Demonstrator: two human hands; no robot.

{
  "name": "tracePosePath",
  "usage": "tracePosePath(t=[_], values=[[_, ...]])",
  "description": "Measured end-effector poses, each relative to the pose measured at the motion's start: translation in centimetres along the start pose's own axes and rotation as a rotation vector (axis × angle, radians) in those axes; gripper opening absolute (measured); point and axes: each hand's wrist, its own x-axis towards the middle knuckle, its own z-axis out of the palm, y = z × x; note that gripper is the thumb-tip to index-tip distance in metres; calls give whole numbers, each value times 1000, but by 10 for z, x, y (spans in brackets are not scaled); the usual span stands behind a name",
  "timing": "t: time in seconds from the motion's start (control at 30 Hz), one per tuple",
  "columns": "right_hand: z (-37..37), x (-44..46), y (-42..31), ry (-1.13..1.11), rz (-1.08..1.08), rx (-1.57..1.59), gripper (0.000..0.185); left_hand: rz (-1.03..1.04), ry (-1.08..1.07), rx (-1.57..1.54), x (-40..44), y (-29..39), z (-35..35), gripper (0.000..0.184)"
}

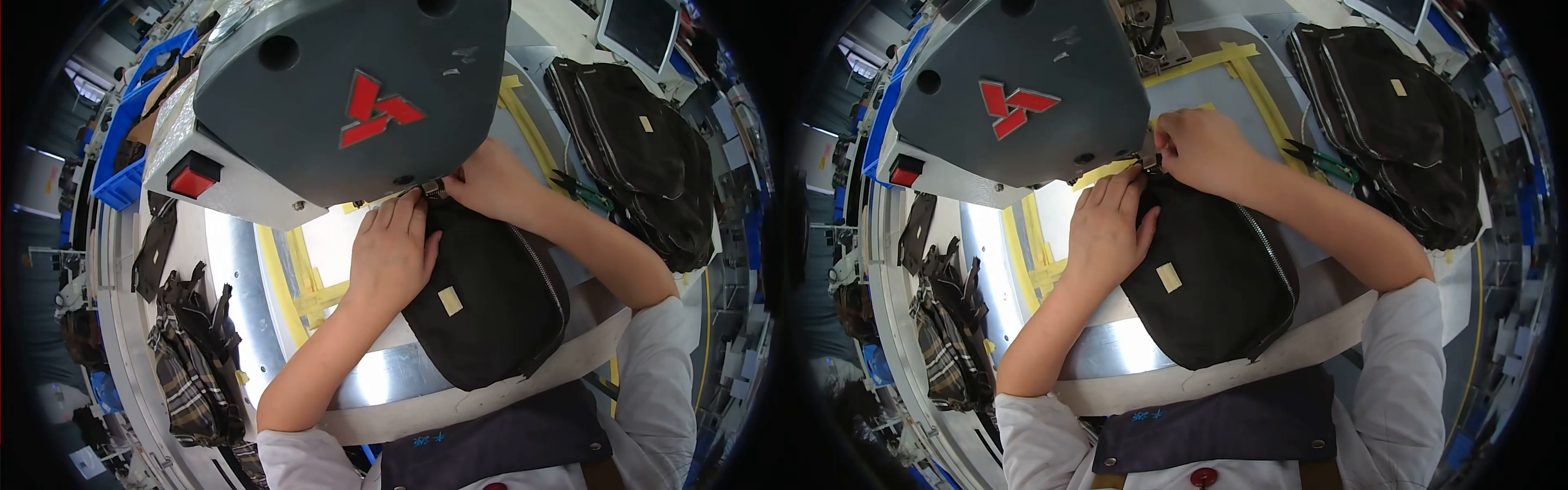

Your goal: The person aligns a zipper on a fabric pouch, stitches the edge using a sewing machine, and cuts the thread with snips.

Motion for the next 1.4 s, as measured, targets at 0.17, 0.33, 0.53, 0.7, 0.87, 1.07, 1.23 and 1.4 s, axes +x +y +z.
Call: tracePosePath(t=[0.17, 0.33, 0.53, 0.7, 0.87, 1.07, 1.23, 1.4], values=[[-16, -8, -9, -166, 117, -146, 25, -1, -3, 22, 0, 1, 0, 41], [-10, 5, -3, -290, 272, 180, 28, -2, 5, 10, 0, 0, -2, 40], [3, 5, 10, -186, 189, 286, 26, 9, -21, 2, 1, -3, -5, 39], [10, 2, 11, -51, 113, 236, 22, 21, -34, -6, 1, -6, -7, 38], [4, -1, 2, -60, 173, 163, 17, 36, -38, 9, 2, -6, -9, 36], [5, 1, 3, -69, 141, 111, 17, 35, -30, -20, 2, -9, -9, 34], [8, 2, 5, -57, 123, 104, 16, 37, -27, -32, 2, -10, -10, 32], [8, -4, 4, 79, 67, 103, 15, 42, -21, -38, 2, -11, -11, 31]])
